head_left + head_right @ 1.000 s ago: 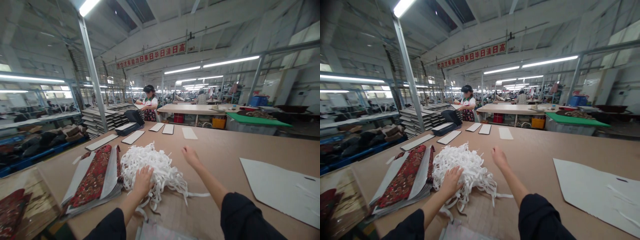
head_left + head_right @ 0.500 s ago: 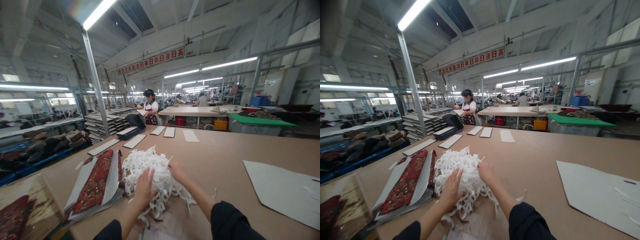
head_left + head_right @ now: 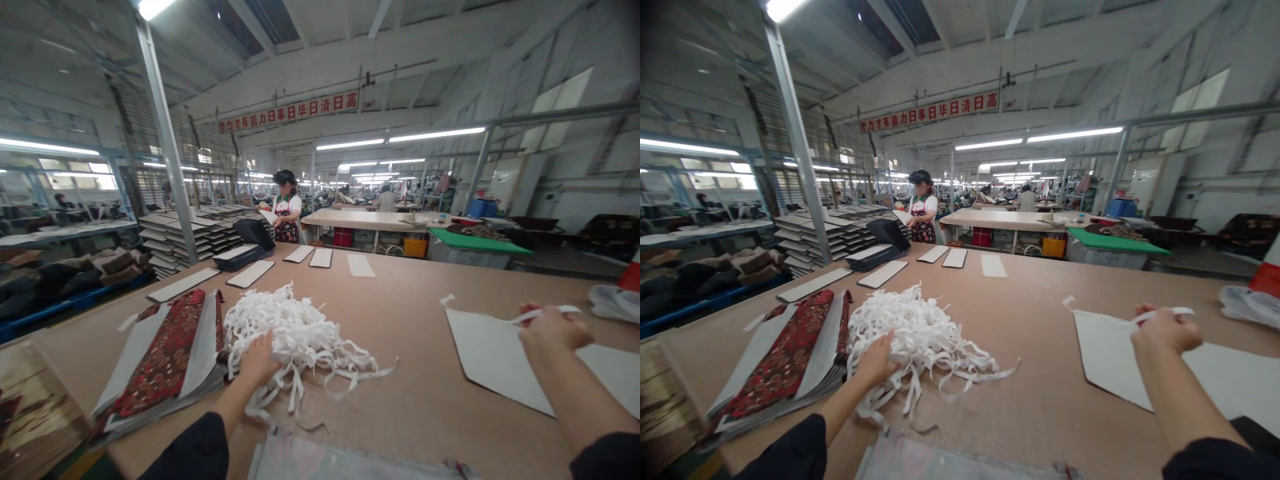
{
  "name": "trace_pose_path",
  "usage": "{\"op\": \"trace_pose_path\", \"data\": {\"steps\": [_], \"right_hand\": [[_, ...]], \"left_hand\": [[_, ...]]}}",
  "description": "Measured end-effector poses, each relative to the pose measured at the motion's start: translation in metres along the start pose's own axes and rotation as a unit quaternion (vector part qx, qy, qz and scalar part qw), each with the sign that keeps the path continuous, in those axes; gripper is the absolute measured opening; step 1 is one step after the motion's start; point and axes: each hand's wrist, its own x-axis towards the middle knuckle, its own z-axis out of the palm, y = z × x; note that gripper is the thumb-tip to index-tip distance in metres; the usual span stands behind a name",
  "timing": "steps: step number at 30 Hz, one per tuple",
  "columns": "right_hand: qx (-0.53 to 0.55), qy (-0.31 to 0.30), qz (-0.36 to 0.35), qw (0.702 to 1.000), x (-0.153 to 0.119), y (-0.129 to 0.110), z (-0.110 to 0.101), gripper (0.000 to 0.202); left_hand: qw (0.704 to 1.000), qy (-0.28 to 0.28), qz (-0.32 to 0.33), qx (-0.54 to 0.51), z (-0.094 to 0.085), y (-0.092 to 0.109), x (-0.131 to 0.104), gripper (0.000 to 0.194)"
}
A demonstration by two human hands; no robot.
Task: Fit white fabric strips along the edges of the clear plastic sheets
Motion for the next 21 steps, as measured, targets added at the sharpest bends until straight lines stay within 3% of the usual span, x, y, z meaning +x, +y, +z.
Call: {"op": "trace_pose_path", "data": {"steps": [2,5,6,7,8,9,11,14,16,21], "right_hand": [[-0.014,-0.024,0.009,1.0,-0.008,0.0,-0.009,0.01],[-0.051,-0.156,0.038,0.986,-0.045,0.004,-0.011,0.012],[-0.069,-0.215,0.049,0.973,-0.063,0.006,-0.01,0.016],[-0.108,-0.335,0.056,0.934,-0.082,0.008,-0.009,0.018],[-0.134,-0.417,0.059,0.897,-0.101,0.01,-0.009,0.021],[-0.146,-0.469,0.057,0.869,-0.121,0.011,-0.01,0.024],[-0.152,-0.543,0.058,0.824,-0.157,0.012,-0.013,0.029],[-0.14,-0.609,0.068,0.778,-0.195,0.016,-0.021,0.032],[-0.143,-0.635,0.078,0.755,-0.211,0.021,-0.026,0.033],[-0.184,-0.661,0.097,0.721,-0.232,0.031,-0.036,0.036]], "left_hand": [[1.0,0.008,0.013,0.009,-0.009,0.012,-0.004,0.087],[0.997,0.057,0.057,0.016,-0.026,0.043,-0.015,0.082],[0.993,0.084,0.083,0.0,-0.033,0.056,-0.022,0.078],[0.987,0.098,0.119,-0.04,-0.041,0.071,-0.03,0.071],[0.978,0.088,0.157,-0.104,-0.048,0.085,-0.04,0.061],[0.96,0.057,0.201,-0.185,-0.056,0.1,-0.051,0.05],[0.895,-0.042,0.26,-0.359,-0.068,0.127,-0.073,0.037],[0.786,-0.161,0.245,-0.544,-0.08,0.155,-0.101,0.031],[0.732,-0.178,0.2,-0.627,-0.084,0.163,-0.112,0.028],[0.642,-0.156,0.047,-0.749,-0.085,0.156,-0.127,0.029]]}}
